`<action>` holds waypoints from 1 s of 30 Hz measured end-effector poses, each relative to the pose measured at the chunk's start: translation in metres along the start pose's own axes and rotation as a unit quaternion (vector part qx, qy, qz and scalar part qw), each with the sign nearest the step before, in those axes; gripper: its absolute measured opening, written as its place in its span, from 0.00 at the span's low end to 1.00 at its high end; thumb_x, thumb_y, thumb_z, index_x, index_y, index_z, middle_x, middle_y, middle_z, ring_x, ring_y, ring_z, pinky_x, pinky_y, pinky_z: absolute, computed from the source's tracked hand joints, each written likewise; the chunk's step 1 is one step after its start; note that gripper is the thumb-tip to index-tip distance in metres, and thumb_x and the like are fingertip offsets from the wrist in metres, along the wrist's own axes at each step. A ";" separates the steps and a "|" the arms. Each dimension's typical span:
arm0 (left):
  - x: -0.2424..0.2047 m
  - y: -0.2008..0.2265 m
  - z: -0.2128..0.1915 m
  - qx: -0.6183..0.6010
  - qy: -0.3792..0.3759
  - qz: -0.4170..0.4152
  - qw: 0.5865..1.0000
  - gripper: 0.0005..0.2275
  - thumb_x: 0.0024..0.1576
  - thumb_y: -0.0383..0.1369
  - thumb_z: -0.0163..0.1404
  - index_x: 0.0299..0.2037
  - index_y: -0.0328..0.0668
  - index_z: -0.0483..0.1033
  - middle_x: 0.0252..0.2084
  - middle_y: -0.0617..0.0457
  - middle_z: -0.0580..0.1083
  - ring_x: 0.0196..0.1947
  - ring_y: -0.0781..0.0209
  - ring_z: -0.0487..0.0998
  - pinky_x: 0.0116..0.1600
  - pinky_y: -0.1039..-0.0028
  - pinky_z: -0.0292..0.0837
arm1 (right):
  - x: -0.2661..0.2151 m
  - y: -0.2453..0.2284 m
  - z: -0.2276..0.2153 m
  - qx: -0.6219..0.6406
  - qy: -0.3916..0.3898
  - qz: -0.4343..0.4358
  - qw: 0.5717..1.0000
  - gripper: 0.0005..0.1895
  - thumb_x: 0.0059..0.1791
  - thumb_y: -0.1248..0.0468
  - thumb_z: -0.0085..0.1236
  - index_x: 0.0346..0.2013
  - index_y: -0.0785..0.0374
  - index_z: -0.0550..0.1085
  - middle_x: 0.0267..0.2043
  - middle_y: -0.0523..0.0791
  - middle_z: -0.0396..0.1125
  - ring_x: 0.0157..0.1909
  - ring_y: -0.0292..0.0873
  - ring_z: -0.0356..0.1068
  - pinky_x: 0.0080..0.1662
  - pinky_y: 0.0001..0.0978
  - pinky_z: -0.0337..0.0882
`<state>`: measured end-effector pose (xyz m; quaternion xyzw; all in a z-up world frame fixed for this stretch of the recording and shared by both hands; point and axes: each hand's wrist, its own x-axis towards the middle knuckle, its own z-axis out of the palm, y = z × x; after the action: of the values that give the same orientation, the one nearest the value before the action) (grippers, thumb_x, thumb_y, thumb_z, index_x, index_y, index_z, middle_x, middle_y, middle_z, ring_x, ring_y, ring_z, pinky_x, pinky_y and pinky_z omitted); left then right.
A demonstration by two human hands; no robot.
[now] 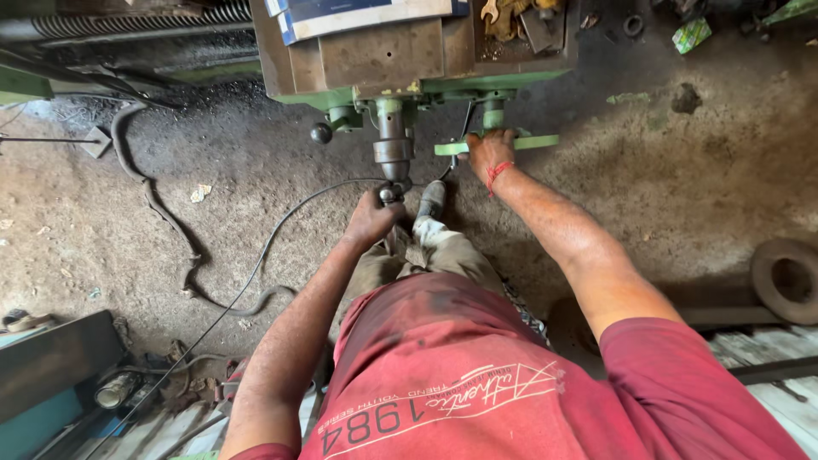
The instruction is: The person operates a green milling machine by turning a handwheel with both hands to adjust the vertical position of the spindle. The person repeatedly moves the handwheel up and down while the machine runs.
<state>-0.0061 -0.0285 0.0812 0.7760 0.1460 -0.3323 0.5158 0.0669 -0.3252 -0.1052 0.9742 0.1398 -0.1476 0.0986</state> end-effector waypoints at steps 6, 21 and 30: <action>0.008 -0.023 -0.007 -0.186 -0.065 0.040 0.980 0.20 0.45 0.32 0.55 0.49 0.29 0.78 0.41 0.46 0.81 0.42 0.55 0.81 0.50 0.66 0.76 | 0.003 0.003 0.010 0.062 -0.013 -0.008 0.998 0.18 0.55 0.42 0.50 0.45 0.49 0.76 0.44 0.55 0.74 0.51 0.60 0.71 0.54 0.62 0.60; 0.025 -0.048 -0.021 -0.286 -0.145 0.037 0.947 0.27 0.44 0.25 0.53 0.58 0.27 0.73 0.54 0.42 0.79 0.55 0.52 0.81 0.63 0.65 0.74 | -0.001 -0.006 -0.017 -0.006 -0.058 0.023 0.998 0.26 0.54 0.36 0.47 0.48 0.51 0.76 0.45 0.57 0.74 0.51 0.63 0.71 0.57 0.64 0.56; 0.006 0.000 0.008 0.598 0.063 0.147 0.785 0.16 0.54 0.28 0.57 0.52 0.35 0.76 0.48 0.45 0.78 0.45 0.53 0.81 0.49 0.64 0.79 | 0.006 -0.004 0.010 -0.047 0.037 -0.077 0.995 0.15 0.53 0.49 0.50 0.47 0.51 0.77 0.54 0.46 0.70 0.61 0.50 0.67 0.60 0.65 0.60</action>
<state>-0.0045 -0.0364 0.0752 0.9603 -0.1654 -0.2239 -0.0194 0.0683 -0.3223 -0.1166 0.9595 0.2250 -0.1116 0.1275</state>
